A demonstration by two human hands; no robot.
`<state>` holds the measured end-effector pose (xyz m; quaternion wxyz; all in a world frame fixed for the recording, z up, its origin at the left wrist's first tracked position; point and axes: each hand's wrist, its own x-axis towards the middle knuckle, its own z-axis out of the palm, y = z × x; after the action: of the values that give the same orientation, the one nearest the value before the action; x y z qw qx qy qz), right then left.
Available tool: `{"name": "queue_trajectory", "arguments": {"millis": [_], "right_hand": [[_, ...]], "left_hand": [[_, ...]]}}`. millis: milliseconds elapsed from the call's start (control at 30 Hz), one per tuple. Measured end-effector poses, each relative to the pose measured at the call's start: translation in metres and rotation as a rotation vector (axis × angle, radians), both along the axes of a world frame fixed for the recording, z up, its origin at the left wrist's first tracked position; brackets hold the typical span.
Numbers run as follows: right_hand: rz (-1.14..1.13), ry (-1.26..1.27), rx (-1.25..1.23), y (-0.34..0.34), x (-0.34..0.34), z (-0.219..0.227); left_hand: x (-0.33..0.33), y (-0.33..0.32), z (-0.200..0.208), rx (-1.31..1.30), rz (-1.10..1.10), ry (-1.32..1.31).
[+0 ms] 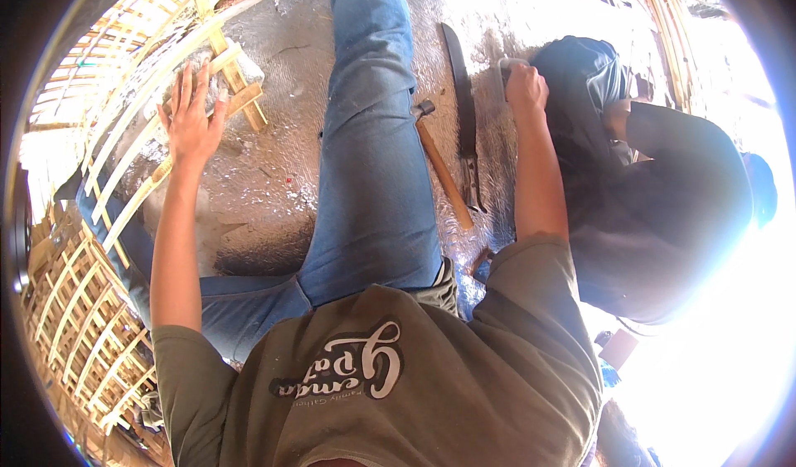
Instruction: The person sits on the ground and assembles a wooden frame by aligning thin wooden slats and securing them with nails. They use a hammer to drive nails into the joints, repeatedly adjusting the slats to ensure proper alignment.
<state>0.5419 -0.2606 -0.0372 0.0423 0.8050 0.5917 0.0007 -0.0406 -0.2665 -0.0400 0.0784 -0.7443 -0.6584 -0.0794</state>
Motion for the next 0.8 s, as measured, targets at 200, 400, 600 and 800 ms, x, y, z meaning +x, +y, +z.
{"name": "queue_trajectory", "arguments": {"millis": [200,400,600,800], "right_hand": [[-0.018,-0.075,-0.096,0.004,-0.004,0.001],[0.017,-0.054,-0.118,0.008,0.005,-0.002],[-0.025,0.052,-0.120,0.013,-0.001,0.003],[0.000,-0.084,-0.141,0.012,0.012,-0.010]], "left_hand": [[-0.003,-0.001,-0.003,0.041,-0.024,-0.031],[-0.001,0.002,-0.004,0.010,-0.004,-0.001],[0.002,-0.001,0.003,-0.018,0.019,-0.002],[0.001,0.001,-0.001,-0.005,0.009,0.032]]}}
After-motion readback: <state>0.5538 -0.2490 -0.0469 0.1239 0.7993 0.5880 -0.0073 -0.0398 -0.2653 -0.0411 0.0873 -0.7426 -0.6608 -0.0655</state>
